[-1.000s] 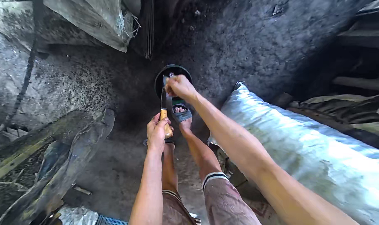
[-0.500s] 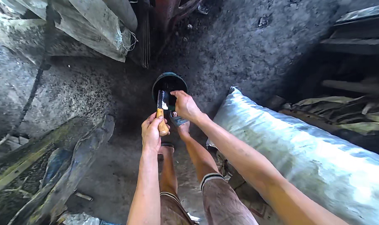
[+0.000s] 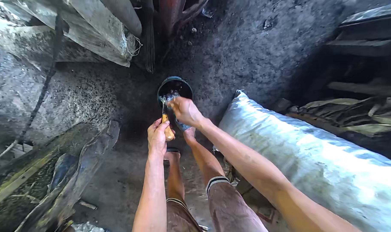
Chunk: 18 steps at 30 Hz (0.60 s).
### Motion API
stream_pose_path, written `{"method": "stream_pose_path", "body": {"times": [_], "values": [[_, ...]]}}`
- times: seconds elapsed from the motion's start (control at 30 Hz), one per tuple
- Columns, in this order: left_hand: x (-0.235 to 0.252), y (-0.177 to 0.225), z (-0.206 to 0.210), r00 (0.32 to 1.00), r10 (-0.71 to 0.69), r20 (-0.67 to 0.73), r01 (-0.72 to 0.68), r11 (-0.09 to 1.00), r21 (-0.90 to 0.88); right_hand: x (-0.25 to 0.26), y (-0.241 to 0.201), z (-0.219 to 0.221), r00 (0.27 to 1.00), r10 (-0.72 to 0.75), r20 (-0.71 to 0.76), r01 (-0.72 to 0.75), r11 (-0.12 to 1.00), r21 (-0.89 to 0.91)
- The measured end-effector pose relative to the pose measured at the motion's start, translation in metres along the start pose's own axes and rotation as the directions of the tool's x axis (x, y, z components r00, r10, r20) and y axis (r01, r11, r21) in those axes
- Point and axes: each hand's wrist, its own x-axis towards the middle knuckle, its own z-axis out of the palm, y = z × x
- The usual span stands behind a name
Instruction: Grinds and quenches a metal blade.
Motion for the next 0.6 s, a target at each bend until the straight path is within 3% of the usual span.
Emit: {"method": "stream_pose_path", "body": {"times": [0.07,0.13,0.2,0.27,0.43,0.53,0.6], "values": [[-0.002,0.006,0.009,1.0,0.021,0.013,-0.02,1.0,-0.011,-0.039,-0.01,0.0,0.987,-0.15,0.048,0.155,0.98,-0.125],[-0.006,0.011,0.014,0.999,0.033,0.032,-0.033,0.999,-0.004,-0.059,-0.006,0.0,0.98,-0.185,0.074,0.198,0.942,-0.271],[-0.019,0.013,0.015,0.999,0.039,0.025,-0.038,0.999,-0.032,-0.067,0.006,-0.001,0.989,-0.14,0.053,0.149,0.913,-0.378],[-0.044,0.012,0.009,0.998,0.056,0.033,-0.054,0.996,-0.068,-0.074,0.006,-0.007,0.999,-0.041,-0.002,0.038,0.933,-0.358],[-0.157,-0.007,-0.037,0.976,0.111,0.185,-0.088,0.988,-0.126,-0.114,-0.032,-0.028,0.972,0.184,-0.146,-0.181,0.983,0.037],[-0.231,-0.019,-0.073,0.947,0.146,0.285,-0.096,0.978,-0.183,-0.164,-0.071,-0.038,0.96,0.272,-0.061,-0.231,0.899,0.372],[-0.28,-0.027,-0.095,0.917,0.192,0.349,-0.104,0.961,-0.256,-0.211,-0.097,-0.036,0.966,0.258,-0.026,-0.212,0.843,0.495]]}}
